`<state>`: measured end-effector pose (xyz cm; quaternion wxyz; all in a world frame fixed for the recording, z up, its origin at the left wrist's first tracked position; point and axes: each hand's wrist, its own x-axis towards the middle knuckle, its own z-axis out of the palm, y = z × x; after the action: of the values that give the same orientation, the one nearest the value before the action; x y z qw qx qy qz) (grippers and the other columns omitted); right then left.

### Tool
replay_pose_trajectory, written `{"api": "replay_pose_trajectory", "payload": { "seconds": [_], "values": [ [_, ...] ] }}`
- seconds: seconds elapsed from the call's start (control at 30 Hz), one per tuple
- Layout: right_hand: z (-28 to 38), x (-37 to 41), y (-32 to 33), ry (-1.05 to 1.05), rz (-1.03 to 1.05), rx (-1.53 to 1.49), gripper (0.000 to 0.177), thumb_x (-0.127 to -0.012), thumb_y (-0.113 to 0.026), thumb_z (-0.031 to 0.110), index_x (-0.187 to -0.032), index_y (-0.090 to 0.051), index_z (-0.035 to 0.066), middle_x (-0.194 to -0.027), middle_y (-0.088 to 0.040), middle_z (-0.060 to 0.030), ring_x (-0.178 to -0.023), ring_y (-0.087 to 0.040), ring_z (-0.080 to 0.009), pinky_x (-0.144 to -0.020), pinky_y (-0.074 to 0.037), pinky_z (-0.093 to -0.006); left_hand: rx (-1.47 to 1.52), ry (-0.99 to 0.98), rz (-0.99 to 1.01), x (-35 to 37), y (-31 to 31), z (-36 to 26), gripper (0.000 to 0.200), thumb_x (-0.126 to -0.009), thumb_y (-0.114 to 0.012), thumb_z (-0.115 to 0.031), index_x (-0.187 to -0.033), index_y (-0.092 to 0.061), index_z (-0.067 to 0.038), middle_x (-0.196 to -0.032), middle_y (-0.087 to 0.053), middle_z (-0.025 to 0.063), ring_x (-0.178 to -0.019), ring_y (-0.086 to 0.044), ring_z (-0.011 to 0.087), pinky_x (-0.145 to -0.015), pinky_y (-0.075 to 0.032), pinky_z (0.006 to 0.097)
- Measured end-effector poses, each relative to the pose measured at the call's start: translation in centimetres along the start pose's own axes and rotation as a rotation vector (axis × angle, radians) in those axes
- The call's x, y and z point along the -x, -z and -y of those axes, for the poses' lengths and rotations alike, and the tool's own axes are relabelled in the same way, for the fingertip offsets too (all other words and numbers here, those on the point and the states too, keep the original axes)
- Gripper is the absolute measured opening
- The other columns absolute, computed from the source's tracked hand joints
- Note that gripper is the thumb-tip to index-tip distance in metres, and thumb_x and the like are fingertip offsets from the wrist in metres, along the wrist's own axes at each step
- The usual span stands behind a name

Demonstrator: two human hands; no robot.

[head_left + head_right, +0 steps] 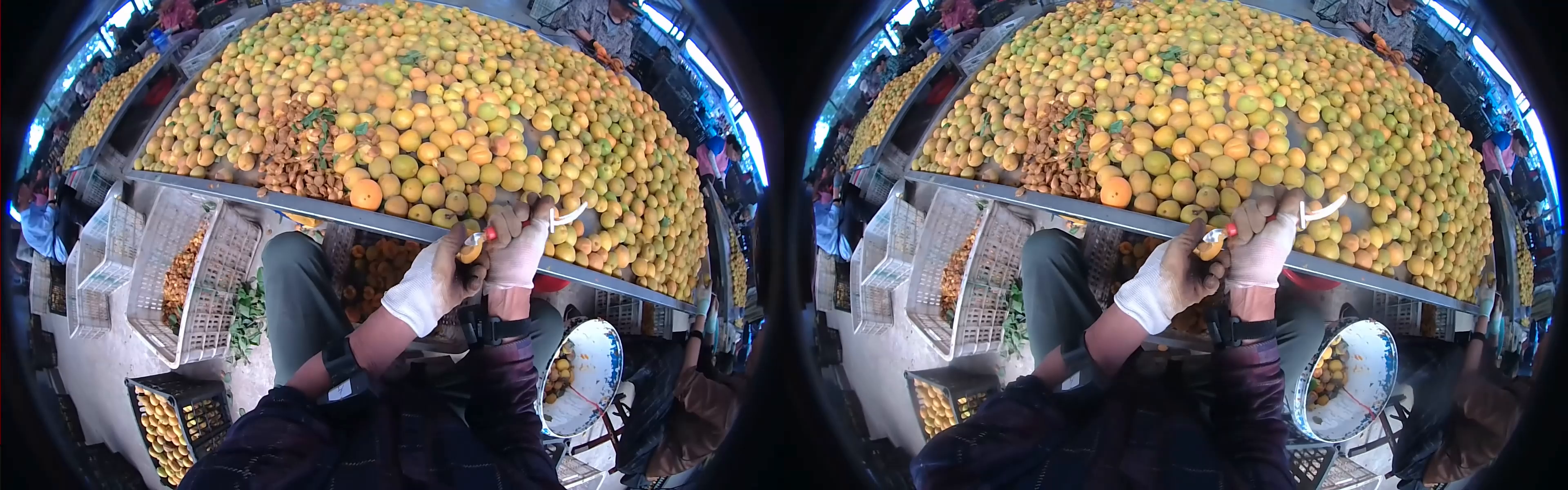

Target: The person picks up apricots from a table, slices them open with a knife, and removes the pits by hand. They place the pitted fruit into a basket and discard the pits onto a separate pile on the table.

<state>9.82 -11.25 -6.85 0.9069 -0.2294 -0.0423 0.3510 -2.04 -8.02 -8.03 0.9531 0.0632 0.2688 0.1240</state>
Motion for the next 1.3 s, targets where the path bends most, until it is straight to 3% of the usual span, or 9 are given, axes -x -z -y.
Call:
{"api": "replay_pose_trajectory", "payload": {
  "seconds": [0.23, 0.37, 0.43, 0.5, 0.57, 0.63, 0.8, 1.17, 1.3],
  "values": [
    [2.0, 3.7, -1.1, 0.063, 0.495, 1.309, 0.022, -0.083, -0.064, 0.014, -0.098, -0.065, -0.001, -0.063, -0.057, -0.0010, -0.048, -0.045, -0.0026, -0.044, -0.032, -0.0177, -0.863, -0.284, 0.172, 3.9, -1.5, -3.0, 0.043, -0.085, -0.057, -0.007, -0.127, -0.047, -0.005, -0.089, -0.058, 0.0051, -0.063, -0.056, 0.0105, -0.054, -0.045, 0.0213],
    [4.4, 5.1, -1.1, -0.363, 0.111, 1.245, 0.025, -0.078, -0.067, 0.012, -0.097, -0.064, -0.004, -0.080, -0.064, -0.0038, -0.075, -0.059, -0.0105, -0.070, -0.047, -0.0246, -1.196, -0.317, 0.076, 4.8, -1.7, -5.2, 0.049, -0.082, -0.058, -0.005, -0.130, -0.047, -0.003, -0.092, -0.062, 0.0062, -0.066, -0.058, 0.0094, -0.054, -0.045, 0.0204],
    [4.7, 5.7, 0.2, -0.386, 0.067, 1.252, 0.028, -0.077, -0.067, 0.013, -0.101, -0.064, -0.001, -0.083, -0.065, -0.0063, -0.076, -0.061, -0.0121, -0.071, -0.047, -0.0252, -1.422, -0.893, -0.163, 1.3, 1.7, -7.8, 0.043, -0.080, -0.062, -0.008, -0.122, -0.055, 0.000, -0.103, -0.065, 0.0099, -0.080, -0.062, 0.0149, -0.068, -0.050, 0.0255],
    [3.3, 6.0, 2.5, 0.124, 0.455, 1.641, 0.026, -0.080, -0.065, 0.011, -0.104, -0.063, 0.002, -0.076, -0.064, -0.0066, -0.060, -0.057, -0.0089, -0.055, -0.043, -0.0220, -1.973, -1.224, -0.437, 1.0, 1.0, -10.6, 0.041, -0.075, -0.064, -0.012, -0.115, -0.061, -0.006, -0.107, -0.062, 0.0119, -0.099, -0.060, 0.0261, -0.089, -0.046, 0.0311],
    [2.7, 5.2, 5.1, 0.285, 0.444, 1.492, 0.026, -0.082, -0.063, 0.009, -0.108, -0.061, 0.004, -0.071, -0.062, -0.0051, -0.046, -0.049, -0.0055, -0.042, -0.034, -0.0198, -2.118, -1.042, -0.364, -0.7, 0.4, -11.5, 0.041, -0.074, -0.065, -0.019, -0.114, -0.062, -0.011, -0.109, -0.061, 0.0113, -0.109, -0.055, 0.0286, -0.095, -0.042, 0.0370],
    [4.3, 6.6, 1.5, -0.229, -0.133, 1.078, 0.027, -0.083, -0.063, 0.010, -0.110, -0.060, 0.005, -0.069, -0.060, -0.0046, -0.041, -0.045, -0.0054, -0.037, -0.033, -0.0207, -2.300, -0.946, -0.435, -3.1, 0.0, -10.4, 0.041, -0.074, -0.064, -0.020, -0.114, -0.062, -0.014, -0.114, -0.059, 0.0111, -0.114, -0.052, 0.0290, -0.097, -0.041, 0.0403],
    [4.1, 7.5, 1.8, -0.322, -0.103, 1.148, 0.032, -0.083, -0.062, 0.013, -0.113, -0.059, 0.001, -0.066, -0.057, -0.0038, -0.036, -0.041, -0.0057, -0.033, -0.031, -0.0202, -2.629, -0.656, -0.513, -5.8, -0.8, -10.4, 0.041, -0.073, -0.062, -0.020, -0.114, -0.062, -0.018, -0.128, -0.049, 0.0135, -0.124, -0.043, 0.0327, -0.101, -0.035, 0.0518],
    [3.5, 8.2, -2.1, -0.274, 0.001, 0.840, 0.028, -0.086, -0.063, 0.015, -0.111, -0.056, 0.008, -0.062, -0.053, 0.0013, -0.037, -0.037, -0.0023, -0.033, -0.025, -0.0184, -1.920, -1.202, 0.147, 3.0, -2.1, -3.8, 0.057, -0.070, -0.068, -0.003, -0.125, -0.057, -0.014, -0.118, -0.056, 0.0142, -0.108, -0.057, 0.0295, -0.088, -0.048, 0.0344],
    [3.8, 8.4, -1.4, -0.279, 0.131, 0.607, 0.033, -0.083, -0.060, 0.008, -0.116, -0.056, 0.006, -0.061, -0.051, 0.0020, -0.037, -0.036, -0.0036, -0.033, -0.025, -0.0193, -0.934, -0.773, 0.265, 5.8, -2.2, -1.9, 0.060, -0.078, -0.064, -0.002, -0.134, -0.045, -0.006, -0.117, -0.055, 0.0110, -0.104, -0.058, 0.0197, -0.085, -0.049, 0.0314]
  ]
}}
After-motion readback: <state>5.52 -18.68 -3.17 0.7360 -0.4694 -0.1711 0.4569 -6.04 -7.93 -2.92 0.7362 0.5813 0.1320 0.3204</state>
